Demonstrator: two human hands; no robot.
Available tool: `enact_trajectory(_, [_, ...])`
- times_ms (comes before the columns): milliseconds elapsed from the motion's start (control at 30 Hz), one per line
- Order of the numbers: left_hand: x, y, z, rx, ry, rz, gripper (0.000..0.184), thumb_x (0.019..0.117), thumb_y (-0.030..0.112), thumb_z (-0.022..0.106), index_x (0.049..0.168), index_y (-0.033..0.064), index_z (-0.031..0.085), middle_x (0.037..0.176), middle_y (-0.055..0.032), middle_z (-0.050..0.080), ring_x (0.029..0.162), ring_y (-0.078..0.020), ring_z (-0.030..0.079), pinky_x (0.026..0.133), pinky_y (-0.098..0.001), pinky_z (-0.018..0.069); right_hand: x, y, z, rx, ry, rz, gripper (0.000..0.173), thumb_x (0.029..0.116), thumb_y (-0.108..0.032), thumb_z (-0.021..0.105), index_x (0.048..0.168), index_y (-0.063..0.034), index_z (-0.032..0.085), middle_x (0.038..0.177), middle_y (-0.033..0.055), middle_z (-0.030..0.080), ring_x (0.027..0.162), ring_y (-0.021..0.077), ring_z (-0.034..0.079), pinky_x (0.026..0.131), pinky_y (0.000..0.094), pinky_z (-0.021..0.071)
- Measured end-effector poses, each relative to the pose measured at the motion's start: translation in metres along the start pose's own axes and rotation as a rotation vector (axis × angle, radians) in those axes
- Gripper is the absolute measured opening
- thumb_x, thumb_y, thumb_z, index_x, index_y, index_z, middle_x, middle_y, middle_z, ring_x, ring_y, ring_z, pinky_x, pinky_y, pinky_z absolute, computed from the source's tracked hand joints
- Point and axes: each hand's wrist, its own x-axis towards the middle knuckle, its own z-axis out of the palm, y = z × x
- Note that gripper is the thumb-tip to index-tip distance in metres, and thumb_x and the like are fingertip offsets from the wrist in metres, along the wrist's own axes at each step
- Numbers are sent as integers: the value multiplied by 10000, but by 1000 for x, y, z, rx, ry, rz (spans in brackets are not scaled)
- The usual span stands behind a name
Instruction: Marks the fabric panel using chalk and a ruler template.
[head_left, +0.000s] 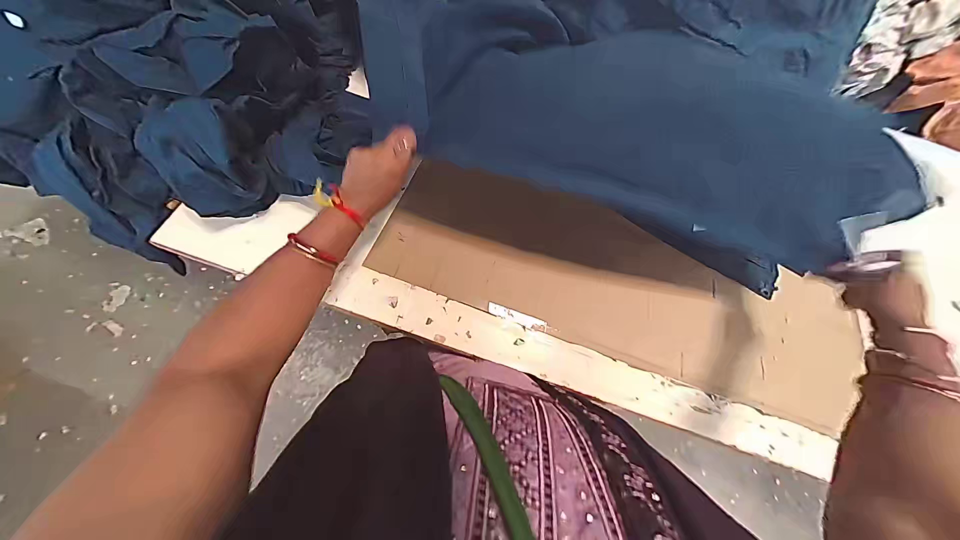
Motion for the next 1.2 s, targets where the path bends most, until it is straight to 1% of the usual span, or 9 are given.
enact_trajectory(33, [-22,-6,18,31,-160,71,308,1079,25,370,1285,-127,541,1209,-370,629,942,-596,664,743,-710,516,16,13,19,-12,-25,-54,494,1023,-144,598,1376,164,443,1176,475,564,1090,631,571,891,743,424])
enact_trajectory(100, [-55,-21,41,49,-305,222,277,1035,-55,429,1249,-123,592,1208,-344,650,921,-555,689,725,-673,537,18,12,41,-5,-62,45,561,1034,-185,592,1456,126,393,1279,467,531,1193,622,534,986,730,384])
enact_trajectory(233, [-98,-37,53,-35,-284,398,246,951,-93,560,1172,-97,669,1221,-284,681,1042,-480,700,809,-617,562,-5,33,57,-83,-159,62,417,1064,-164,537,1322,163,533,1249,459,553,1175,615,545,986,736,371])
enact_trajectory(467, [-116,-39,50,-35,-320,437,299,917,-118,578,1188,-78,696,1259,-250,688,1051,-457,705,796,-594,567,-23,64,60,-85,-243,81,453,1050,-218,595,1236,194,567,1166,460,580,1081,598,584,942,720,401])
enact_trajectory(633, [-123,-28,45,-26,-417,335,307,935,-110,587,1228,-100,675,1366,-280,620,1077,-485,685,838,-611,549,-24,83,67,-5,-281,145,445,1046,-230,605,1219,179,570,1088,417,593,923,485,597,858,635,441])
enact_trajectory(800, [-132,-18,46,-16,-372,233,299,980,-61,554,1255,-86,668,1388,-284,604,1089,-525,666,852,-662,526,-32,81,53,101,-296,215,477,1002,-286,678,1179,149,593,982,288,603,792,282,532,790,507,456])
enact_trajectory(900, [-136,-12,51,-4,-346,196,312,1039,28,476,1272,-93,644,1382,-314,594,1128,-573,636,869,-726,498,-51,98,43,165,-276,260,426,984,-311,698,1093,91,611,903,238,587,767,289,521,735,523,449])
enact_trajectory(1067, [-133,13,56,148,-469,-32,394,1073,87,364,1309,-139,585,1449,-361,509,1146,-619,601,860,-769,463,-24,122,58,260,-402,210,288,947,-232,743,838,0,611,634,2,463,525,81,387,531,289,365])
enact_trajectory(1200, [-118,53,53,370,-637,-220,312,1043,72,452,1158,-180,597,1237,-416,589,1048,-598,637,807,-712,503,-33,125,63,280,-444,213,319,915,-194,772,728,-42,563,585,-13,466,494,70,402,515,267,367])
